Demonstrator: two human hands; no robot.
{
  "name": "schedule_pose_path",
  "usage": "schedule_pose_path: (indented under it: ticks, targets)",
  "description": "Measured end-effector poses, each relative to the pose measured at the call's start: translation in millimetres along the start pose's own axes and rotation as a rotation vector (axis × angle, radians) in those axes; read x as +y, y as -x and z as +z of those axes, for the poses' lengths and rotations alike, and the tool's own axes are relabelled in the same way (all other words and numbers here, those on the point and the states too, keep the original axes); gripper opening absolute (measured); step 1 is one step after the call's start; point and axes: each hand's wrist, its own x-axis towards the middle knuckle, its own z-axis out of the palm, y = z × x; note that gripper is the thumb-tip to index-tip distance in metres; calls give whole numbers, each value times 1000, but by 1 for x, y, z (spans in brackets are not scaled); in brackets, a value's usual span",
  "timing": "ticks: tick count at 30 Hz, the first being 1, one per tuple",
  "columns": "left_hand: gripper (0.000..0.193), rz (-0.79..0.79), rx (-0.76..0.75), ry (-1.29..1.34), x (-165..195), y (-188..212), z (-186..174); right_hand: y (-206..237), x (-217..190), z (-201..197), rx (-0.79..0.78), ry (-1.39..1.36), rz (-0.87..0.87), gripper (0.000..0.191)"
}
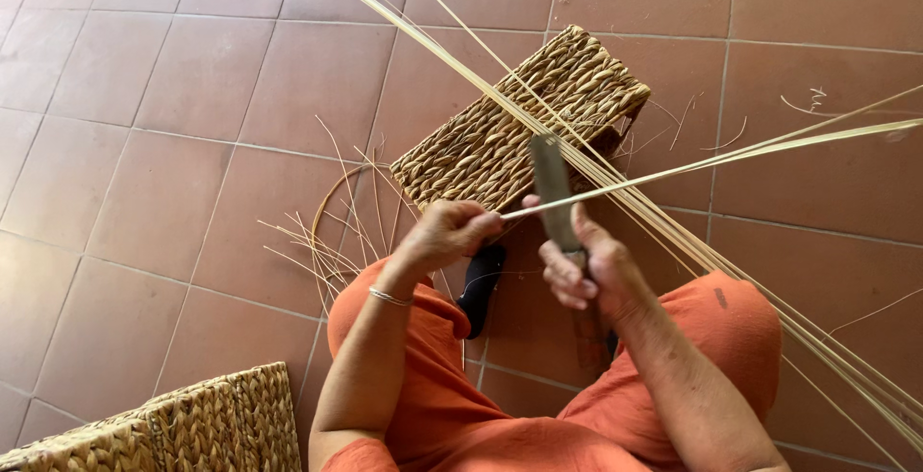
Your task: The person sits on a tiled floor and uses a knife to split long bamboo strips into thinner strands. They hold the strips against a woven stool and repeatedly shave and separate the material, discarding the thin shavings onto the floor.
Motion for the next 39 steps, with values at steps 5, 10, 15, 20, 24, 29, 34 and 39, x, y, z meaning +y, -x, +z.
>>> schedule_pose_path:
  ticks: [5, 10, 15, 20, 24, 29, 34, 39]
  targets:
    - [19, 168, 4, 150, -5, 4, -9, 1, -5, -2, -142, -174, -59, 73]
    - [19, 85, 17, 167, -8, 5, 2, 2, 7, 2, -69, -135, -81, 76]
    - [19, 123, 3, 162, -8, 4, 11, -2, 20, 7, -51, -125, -13, 71]
    - [20, 104, 98, -13, 4, 2, 11, -10, 17, 6, 34, -53, 43, 62]
    - [36, 584, 530, -549, 26, 2, 12, -18, 15, 6, 143, 81, 104, 56]
    - [46, 725, 324, -614, 51, -18, 46, -27, 29, 13, 188, 227, 244, 42]
    - [39, 199, -175, -528, 58, -49, 65, -20, 26, 12, 186, 308, 275, 59]
    - [20, 456, -37, -48, 50, -57, 72, -20, 29, 16, 185, 275, 270, 50]
